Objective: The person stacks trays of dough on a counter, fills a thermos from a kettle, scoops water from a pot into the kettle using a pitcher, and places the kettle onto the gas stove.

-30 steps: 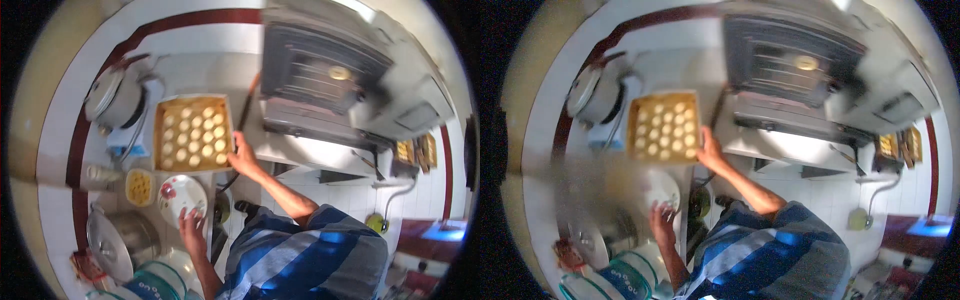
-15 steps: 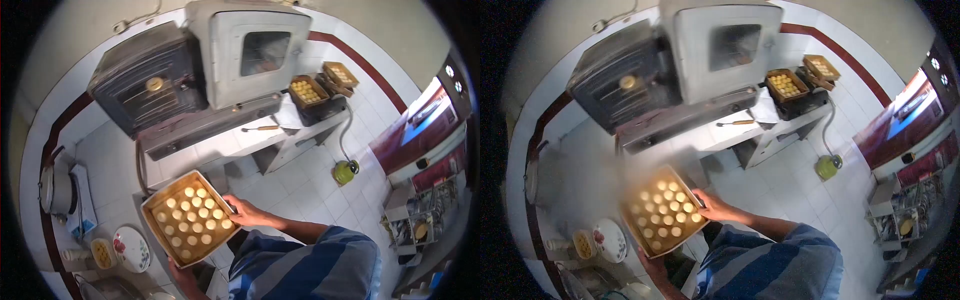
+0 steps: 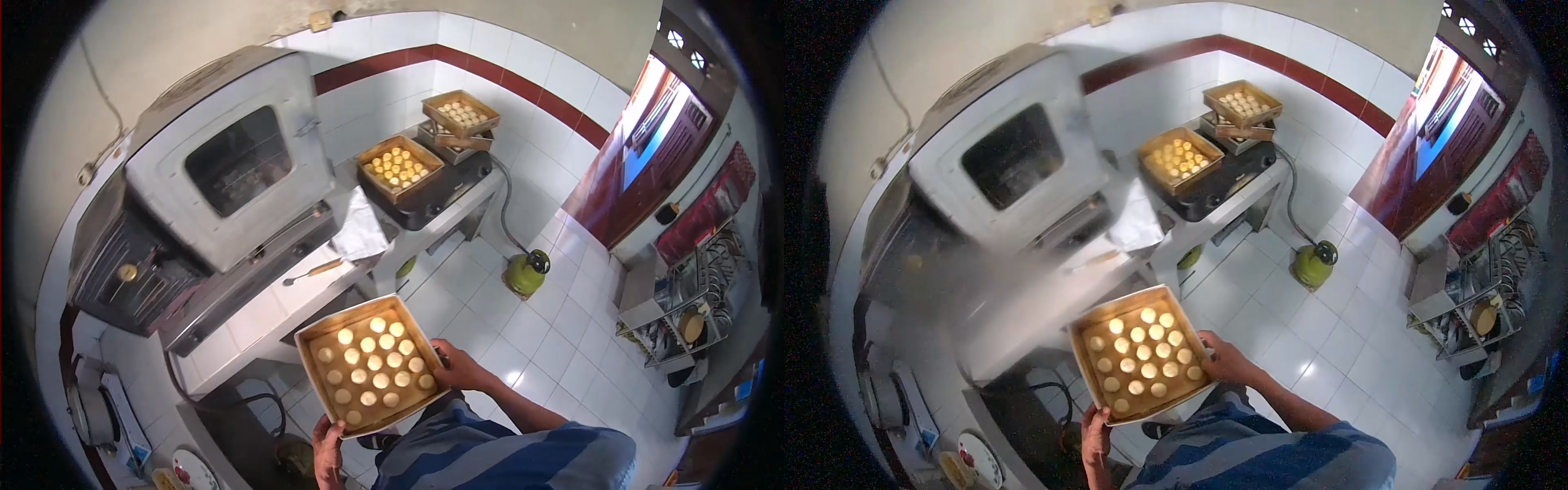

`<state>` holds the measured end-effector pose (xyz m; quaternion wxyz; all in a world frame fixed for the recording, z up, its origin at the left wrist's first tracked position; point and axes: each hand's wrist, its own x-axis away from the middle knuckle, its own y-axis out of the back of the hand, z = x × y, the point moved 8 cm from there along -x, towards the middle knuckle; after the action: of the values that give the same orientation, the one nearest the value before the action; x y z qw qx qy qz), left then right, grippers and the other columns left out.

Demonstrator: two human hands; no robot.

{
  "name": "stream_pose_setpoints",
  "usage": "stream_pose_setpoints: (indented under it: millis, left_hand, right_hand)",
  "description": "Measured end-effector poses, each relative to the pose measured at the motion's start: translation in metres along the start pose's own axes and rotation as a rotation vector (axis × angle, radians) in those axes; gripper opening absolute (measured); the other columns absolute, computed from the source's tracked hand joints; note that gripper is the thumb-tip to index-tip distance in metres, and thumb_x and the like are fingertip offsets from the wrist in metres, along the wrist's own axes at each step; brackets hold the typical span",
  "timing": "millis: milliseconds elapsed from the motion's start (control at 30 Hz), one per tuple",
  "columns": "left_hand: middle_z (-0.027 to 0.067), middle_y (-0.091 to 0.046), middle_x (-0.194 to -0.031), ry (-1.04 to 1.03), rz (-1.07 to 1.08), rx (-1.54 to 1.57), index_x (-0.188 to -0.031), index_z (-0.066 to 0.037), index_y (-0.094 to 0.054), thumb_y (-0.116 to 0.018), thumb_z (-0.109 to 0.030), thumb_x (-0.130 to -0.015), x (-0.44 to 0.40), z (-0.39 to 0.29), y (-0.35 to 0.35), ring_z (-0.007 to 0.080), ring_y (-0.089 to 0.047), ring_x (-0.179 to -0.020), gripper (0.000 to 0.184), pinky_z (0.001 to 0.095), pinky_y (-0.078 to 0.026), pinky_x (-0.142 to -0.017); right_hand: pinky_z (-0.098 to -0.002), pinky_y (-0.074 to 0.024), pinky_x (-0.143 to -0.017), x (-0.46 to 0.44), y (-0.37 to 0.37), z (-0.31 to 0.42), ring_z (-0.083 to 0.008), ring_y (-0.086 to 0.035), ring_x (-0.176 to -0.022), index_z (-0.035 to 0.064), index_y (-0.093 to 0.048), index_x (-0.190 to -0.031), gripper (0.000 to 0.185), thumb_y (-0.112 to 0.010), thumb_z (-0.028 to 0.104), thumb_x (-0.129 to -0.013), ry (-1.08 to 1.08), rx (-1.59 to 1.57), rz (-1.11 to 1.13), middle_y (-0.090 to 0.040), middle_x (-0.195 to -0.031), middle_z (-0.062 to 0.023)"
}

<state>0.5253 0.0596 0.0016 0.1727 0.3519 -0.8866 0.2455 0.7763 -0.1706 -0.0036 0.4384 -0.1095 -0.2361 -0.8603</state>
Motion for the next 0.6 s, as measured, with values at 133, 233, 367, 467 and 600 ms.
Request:
stream_pose_setpoints:
  millis: [133,233,367,467,600]
  left_hand:
    - [0.0129,-0.067,-0.113,0.064,0.144,-0.088,-0.126,0.007,-0.059,-0.073,-0.027,-0.082,-0.059,0.023,-0.125,0.0226,-0.062,-0.102,0.056,0.0353,-0.048,-0.090]
    - [0.0130,-0.066,-0.115,0.050,0.202,-0.101,-0.125,0.006,-0.059,-0.071,-0.028,-0.084,-0.097,0.027,-0.213,0.0223,-0.061,-0.105,0.054,0.0347,-0.048,-0.091]
    - [0.0138,-0.065,-0.118,0.025,0.326,-0.198,-0.127,0.007,-0.058,-0.071,-0.032,-0.085,-0.140,0.023,-0.307,0.0216,-0.060,-0.108,0.058,0.0338,-0.045,-0.095]
    - [0.0161,-0.065,-0.122,0.036,0.351,-0.257,-0.132,0.008,-0.055,-0.071,-0.033,-0.086,-0.174,0.018,-0.357,0.0222,-0.059,-0.113,0.063,0.0348,-0.043,-0.100]
    - [0.0153,-0.066,-0.120,0.065,0.383,-0.335,-0.130,0.008,-0.057,-0.071,-0.032,-0.087,-0.213,-0.008,-0.424,0.0209,-0.059,-0.111,0.061,0.0342,-0.044,-0.099]
  right_hand:
    - [-0.0429,-0.0550,-0.083,0.010,0.135,-0.021,-0.0357,-0.066,-0.103,0.0094,-0.036,-0.143,0.062,-0.060,0.018,-0.087,0.101,0.017,-0.225,-0.062,-0.127,-0.0215]
    - [-0.0400,-0.0532,-0.086,0.012,0.224,-0.029,-0.0297,-0.060,-0.115,0.0065,-0.037,-0.145,0.065,-0.060,0.018,-0.086,-0.033,-0.075,-0.270,-0.056,-0.133,-0.0220]
    - [-0.0369,-0.0541,-0.078,0.008,0.319,-0.025,-0.0309,-0.066,-0.106,0.0089,-0.037,-0.144,0.060,-0.060,0.012,-0.088,0.116,0.055,-0.405,-0.064,-0.123,-0.0198]
    - [-0.0376,-0.0519,-0.085,-0.006,0.374,-0.030,-0.0234,-0.057,-0.116,0.0074,-0.039,-0.145,0.064,-0.064,0.018,-0.086,0.122,0.055,-0.426,-0.057,-0.129,-0.0152]
    - [-0.0332,-0.0502,-0.090,-0.030,0.433,-0.038,-0.0201,-0.054,-0.118,0.0051,-0.037,-0.145,0.061,-0.060,0.008,-0.088,0.203,0.003,-0.477,-0.054,-0.128,-0.0130]
